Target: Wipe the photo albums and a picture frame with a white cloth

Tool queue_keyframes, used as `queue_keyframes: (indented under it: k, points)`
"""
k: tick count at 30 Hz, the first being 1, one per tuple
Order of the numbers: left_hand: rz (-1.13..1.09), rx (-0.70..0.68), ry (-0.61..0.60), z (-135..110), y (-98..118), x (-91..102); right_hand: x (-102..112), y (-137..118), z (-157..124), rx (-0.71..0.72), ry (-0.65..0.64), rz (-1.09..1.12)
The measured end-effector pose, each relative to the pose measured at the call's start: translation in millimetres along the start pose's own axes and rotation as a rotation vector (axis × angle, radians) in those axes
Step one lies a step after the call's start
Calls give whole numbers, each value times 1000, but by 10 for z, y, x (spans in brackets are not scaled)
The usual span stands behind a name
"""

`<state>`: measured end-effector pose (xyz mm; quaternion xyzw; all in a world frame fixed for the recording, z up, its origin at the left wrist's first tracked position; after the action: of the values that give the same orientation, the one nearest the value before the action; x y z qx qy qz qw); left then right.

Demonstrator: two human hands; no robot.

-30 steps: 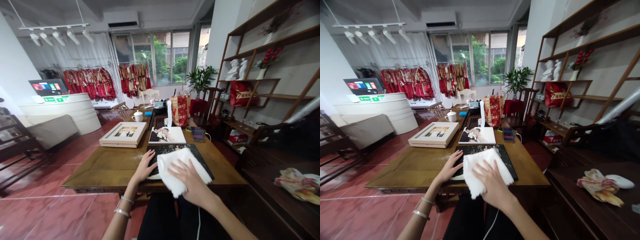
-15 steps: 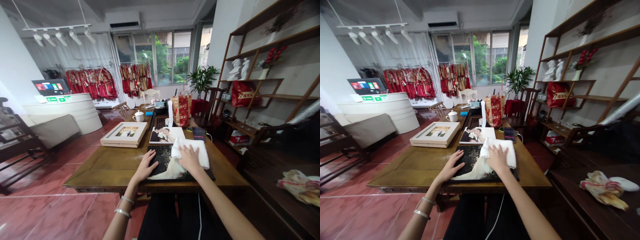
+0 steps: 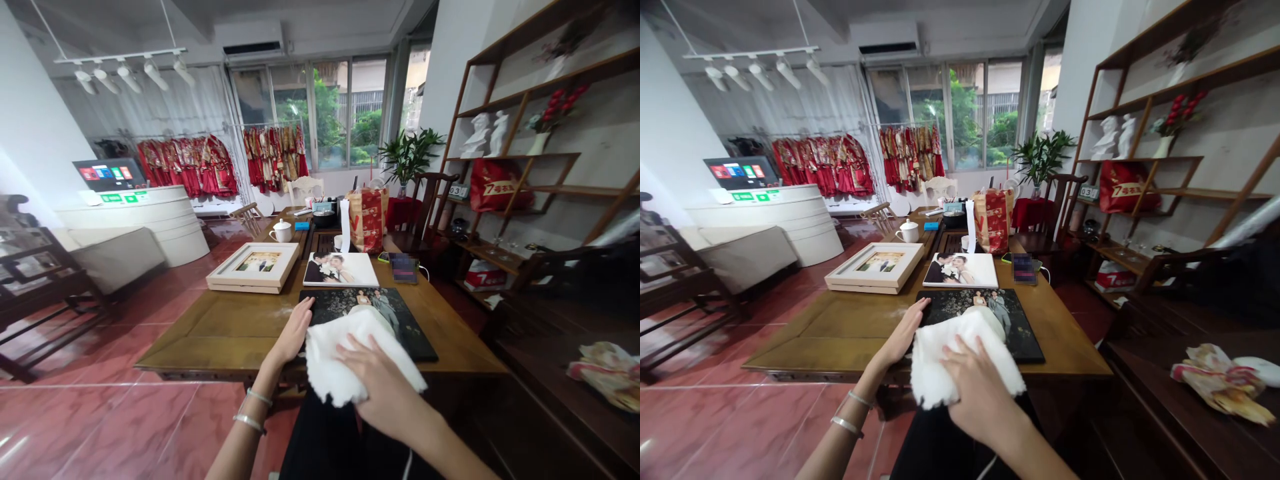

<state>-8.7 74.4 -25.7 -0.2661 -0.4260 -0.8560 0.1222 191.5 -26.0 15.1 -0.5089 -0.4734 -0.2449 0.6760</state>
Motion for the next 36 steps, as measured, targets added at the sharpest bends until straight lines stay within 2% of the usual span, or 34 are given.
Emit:
queue_keyframes:
  k: [5, 8, 11, 15, 18, 20, 22, 24, 32, 34, 36]
  points:
    - [42, -163, -44, 10, 94, 4, 323, 680, 227, -350, 159, -91]
    - [11, -172, -54, 22, 125, 11, 422, 856, 550, -382, 164, -131]
    - [-5, -164, -59, 30, 133, 13, 430, 756, 923, -314, 135, -121]
    - [4, -155, -69, 34, 114, 12, 334, 354, 1382, -235, 114, -92]
    - [22, -144, -81, 39, 83, 10, 232, 58, 1632, -177, 85, -67]
    - [33, -137, -86, 44, 65, 8, 184, -41, 1720, -151, 76, -52]
    - [32, -133, -89, 46, 59, 8, 166, -25, 1734, -142, 79, -39]
    - [20, -130, -90, 45, 65, 9, 185, 112, 1680, -149, 94, -29]
    - [-22, -131, -52, 39, 94, 14, 460, 1087, 1146, -335, 256, -60]
    - [-27, -138, -35, 39, 83, 8, 474, 1178, 1009, -366, 293, -82]
    - [-23, -141, -32, 35, 66, -2, 435, 1151, 865, -341, 299, -110]
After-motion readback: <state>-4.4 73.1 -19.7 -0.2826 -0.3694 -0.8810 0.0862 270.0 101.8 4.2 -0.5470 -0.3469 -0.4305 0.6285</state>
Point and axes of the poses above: each hand's wrist, its own z-axis towards the middle knuckle, its own x-axis out of the back of the hand, y = z × x, the point moved 2 cm from there along z, towards the middle knuckle, and after that the axes turned 14 degrees about -x, right-handed, at the moved point
